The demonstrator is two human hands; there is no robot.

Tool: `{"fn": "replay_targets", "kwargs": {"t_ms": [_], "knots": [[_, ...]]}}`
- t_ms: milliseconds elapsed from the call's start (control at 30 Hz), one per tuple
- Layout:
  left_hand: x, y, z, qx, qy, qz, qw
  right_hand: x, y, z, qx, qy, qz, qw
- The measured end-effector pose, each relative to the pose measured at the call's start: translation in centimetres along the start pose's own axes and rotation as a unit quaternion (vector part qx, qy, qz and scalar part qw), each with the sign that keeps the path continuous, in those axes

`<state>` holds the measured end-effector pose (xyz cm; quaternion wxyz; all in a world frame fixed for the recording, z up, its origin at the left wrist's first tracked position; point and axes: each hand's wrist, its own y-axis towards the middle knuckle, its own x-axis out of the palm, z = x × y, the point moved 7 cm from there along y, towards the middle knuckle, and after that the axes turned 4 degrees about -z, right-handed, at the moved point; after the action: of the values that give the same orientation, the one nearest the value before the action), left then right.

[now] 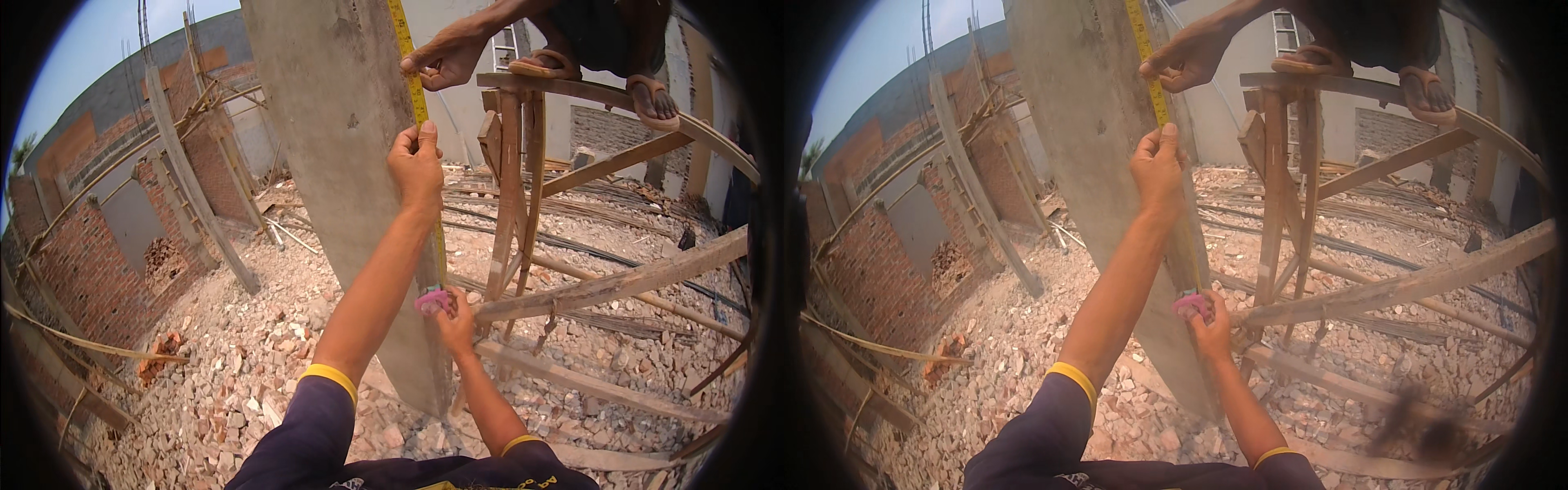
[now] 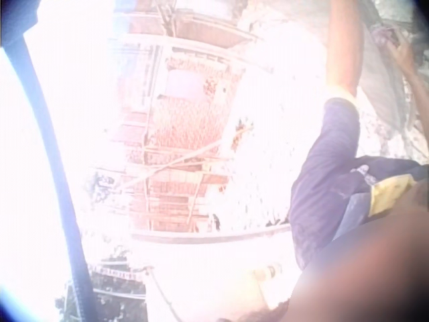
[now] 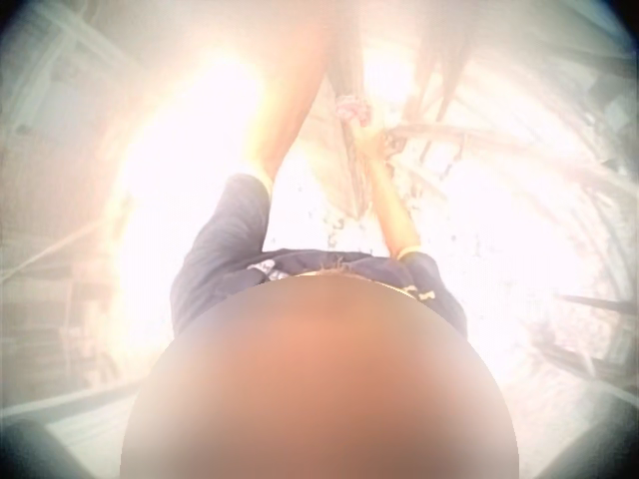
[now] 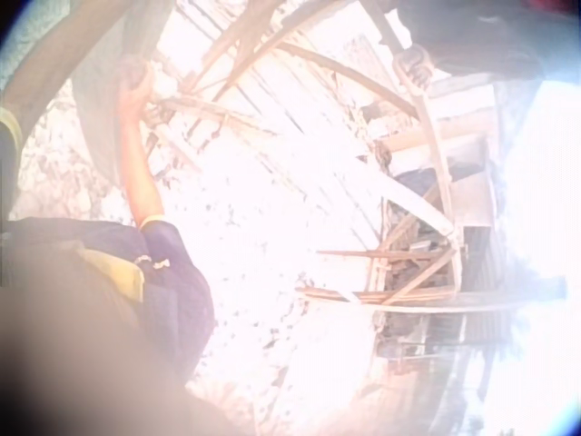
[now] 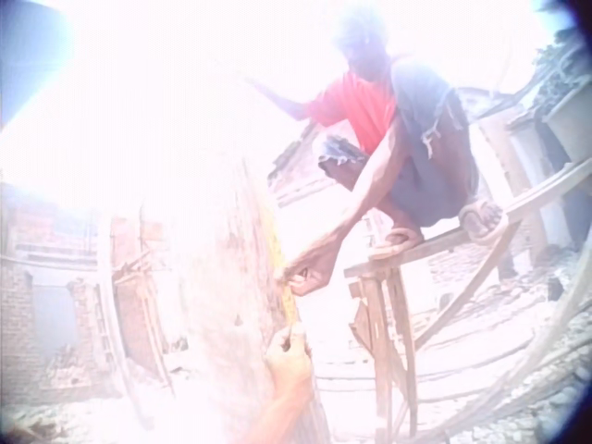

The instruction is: The person uses a tape measure to measure the height of a concrete pillar at a construction site. They extend the tape measure vertically along the pillar and mark measurements with a pink marker while another worker sits on a wooden scaffold nearby.

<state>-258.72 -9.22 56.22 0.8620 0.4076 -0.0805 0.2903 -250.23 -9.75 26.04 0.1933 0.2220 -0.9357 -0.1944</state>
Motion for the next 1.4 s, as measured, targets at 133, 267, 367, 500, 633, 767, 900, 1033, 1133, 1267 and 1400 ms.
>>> {"fn": "replay_targets", "kwargs": {"t_ms": [133, 267, 367, 500, 633, 767, 900, 1033, 1133, 1267, 1400], "knots": [[-0.3, 0.3, 0.6, 0.044, 0.165, 0.075, 0.982, 0.6, 1.5, -0.1, -0.003, 0.083, -0.084, 0.993], [-0.1, 0.8, 0.1, 0.064, 0.21, 0.123, 0.968, 0.7, 2.5, -0.5, -0.023, 0.014, -0.02, 0.999], [0.2, 1.1, 0.1, 0.098, 0.248, 0.11, 0.957, 0.3, 3.5, -1.0, -0.031, -0.067, 0.004, 0.997], [0.8, 0.8, 1.9, 0.149, 0.438, 0.014, 0.886, -0.7, 5.2, -1.3, 0.015, -0.075, 0.001, 0.997], [1.1, 0.1, 4.5, 0.162, 0.637, -0.039, 0.753, -1.3, 6.8, -2.4, -0.009, -0.031, -0.047, 0.998], [2.9, 1.2, 9.5, 0.389, 0.654, -0.021, 0.648, -1.5, 8.2, -2.3, 0.004, -0.024, -0.084, 0.996], [3.3, 5.0, 12.9, 0.491, 0.667, 0.042, 0.558, -1.9, 9.3, -1.8, 0.006, -0.002, -0.106, 0.994], [3.6, 8.6, 15.9, 0.519, 0.657, 0.128, 0.532, -2.2, 10.5, -0.9, 0.021, -0.041, -0.126, 0.991], [4.2, 11.9, 17.9, 0.455, 0.67, 0.173, 0.561, -2.4, 11.2, -0.8, 0.01, -0.047, -0.117, 0.992], [5.5, 15.9, 19.0, 0.347, 0.683, 0.142, 0.627, -2.8, 11.5, -1.0, 0.011, -0.045, -0.099, 0.994], [5.8, 17.8, 18.5, 0.299, 0.711, 0.152, 0.618, -3.0, 11.2, -2.0, -0.039, -0.077, -0.064, 0.994]]}}
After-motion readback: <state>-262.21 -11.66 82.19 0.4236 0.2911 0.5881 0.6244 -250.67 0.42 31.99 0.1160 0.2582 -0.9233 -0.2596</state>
